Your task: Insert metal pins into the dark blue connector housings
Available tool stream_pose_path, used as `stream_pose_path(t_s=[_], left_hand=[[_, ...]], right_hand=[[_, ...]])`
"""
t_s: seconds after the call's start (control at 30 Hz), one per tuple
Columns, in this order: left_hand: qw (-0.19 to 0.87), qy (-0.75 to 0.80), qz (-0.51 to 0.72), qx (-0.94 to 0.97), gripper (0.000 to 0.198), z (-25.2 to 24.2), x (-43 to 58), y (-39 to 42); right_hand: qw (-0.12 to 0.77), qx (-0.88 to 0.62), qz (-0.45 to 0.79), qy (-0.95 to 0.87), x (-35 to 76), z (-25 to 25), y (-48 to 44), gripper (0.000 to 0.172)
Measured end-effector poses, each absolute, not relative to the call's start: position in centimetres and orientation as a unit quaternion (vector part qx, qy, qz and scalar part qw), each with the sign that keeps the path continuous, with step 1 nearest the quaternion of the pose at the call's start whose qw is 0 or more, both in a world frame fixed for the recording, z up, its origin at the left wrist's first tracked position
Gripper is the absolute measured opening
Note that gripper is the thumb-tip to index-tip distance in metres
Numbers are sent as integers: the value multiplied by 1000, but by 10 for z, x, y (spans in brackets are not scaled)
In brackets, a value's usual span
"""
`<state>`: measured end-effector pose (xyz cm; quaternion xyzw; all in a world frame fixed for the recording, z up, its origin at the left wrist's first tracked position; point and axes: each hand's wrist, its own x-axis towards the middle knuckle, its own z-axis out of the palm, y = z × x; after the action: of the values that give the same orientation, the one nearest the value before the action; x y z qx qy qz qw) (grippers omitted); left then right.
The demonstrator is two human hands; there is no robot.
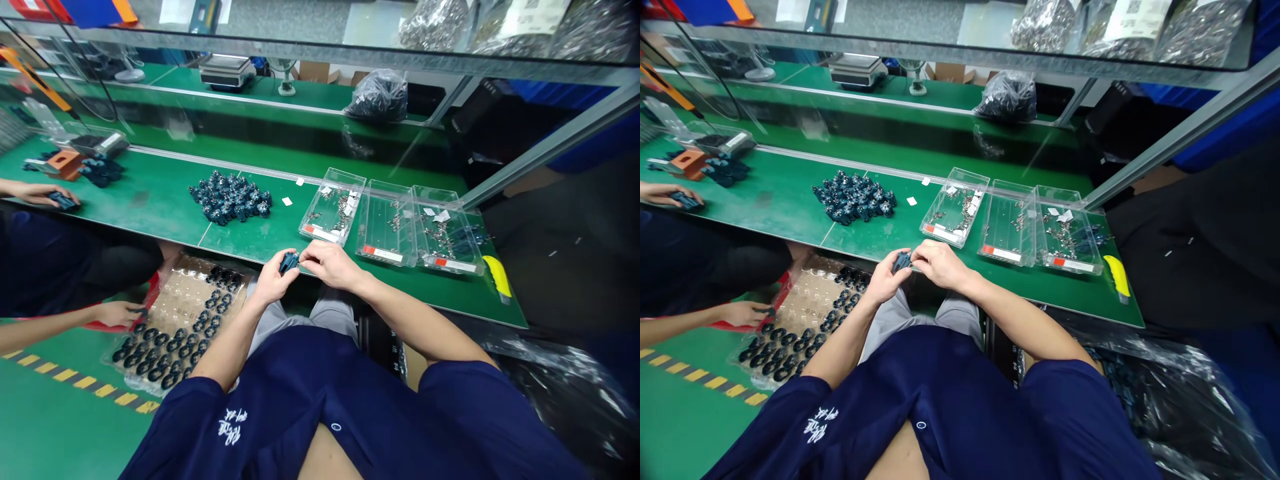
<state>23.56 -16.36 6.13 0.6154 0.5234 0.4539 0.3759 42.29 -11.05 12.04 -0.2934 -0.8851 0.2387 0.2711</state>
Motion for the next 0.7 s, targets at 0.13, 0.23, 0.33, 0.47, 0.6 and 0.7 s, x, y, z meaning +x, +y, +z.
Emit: stream_pose_path(t_s=[0.13, 0.23, 0.33, 0.47, 0.6, 0.7], left_hand=[[340, 545, 463, 611, 37, 59, 238, -162], [308, 560, 482, 599, 28, 56, 242, -161], [290, 571, 497, 585, 25, 55, 243, -161], [293, 566, 501, 585, 29, 52, 236, -162], [335, 547, 514, 570, 32, 38, 224, -161], [394, 512, 543, 537, 34, 24, 205, -158]], right_hand=[[267, -315, 241, -878, 417, 119, -113, 12], [295, -336, 223, -866, 410, 113, -119, 11], [313, -345, 197, -863, 404, 110, -124, 13], [297, -378, 269, -835, 400, 109, -117, 5], [290, -393, 356, -797, 386, 103, -103, 8], [278, -375, 399, -789, 367, 94, -97, 12]])
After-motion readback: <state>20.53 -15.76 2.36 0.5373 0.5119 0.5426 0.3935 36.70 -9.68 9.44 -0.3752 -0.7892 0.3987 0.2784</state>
